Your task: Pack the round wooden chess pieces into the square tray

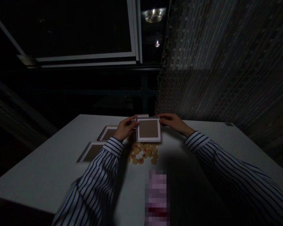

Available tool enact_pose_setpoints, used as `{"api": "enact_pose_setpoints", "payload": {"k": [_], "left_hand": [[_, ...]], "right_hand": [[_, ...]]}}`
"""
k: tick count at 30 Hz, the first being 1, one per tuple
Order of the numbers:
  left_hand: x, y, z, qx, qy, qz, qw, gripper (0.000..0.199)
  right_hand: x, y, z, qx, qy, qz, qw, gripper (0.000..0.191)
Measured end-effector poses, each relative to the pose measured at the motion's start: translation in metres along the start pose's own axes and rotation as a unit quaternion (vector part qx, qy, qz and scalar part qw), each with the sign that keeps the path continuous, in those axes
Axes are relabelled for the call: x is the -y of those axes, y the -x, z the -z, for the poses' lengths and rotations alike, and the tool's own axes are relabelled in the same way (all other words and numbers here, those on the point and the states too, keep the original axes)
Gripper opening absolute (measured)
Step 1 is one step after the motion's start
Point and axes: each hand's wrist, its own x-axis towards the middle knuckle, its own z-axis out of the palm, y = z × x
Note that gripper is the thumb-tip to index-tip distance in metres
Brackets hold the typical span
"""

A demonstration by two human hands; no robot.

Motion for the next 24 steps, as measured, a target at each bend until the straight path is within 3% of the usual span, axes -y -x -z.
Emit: {"api": "enact_pose_setpoints", "payload": {"k": [10, 24], "left_hand": [[-0.006, 0.006, -0.01, -0.029, 0.005, 0.017, 0.999, 0.048], [0.001, 0.005, -0.011, -0.022, 0.003, 0.024, 0.999, 0.044]], "right_hand": [[-0.003, 0.007, 0.001, -0.012, 0.005, 0.002, 1.0, 0.034], [-0.008, 0.012, 0.004, -0.017, 0.037, 0.022, 0.999, 0.032]]}}
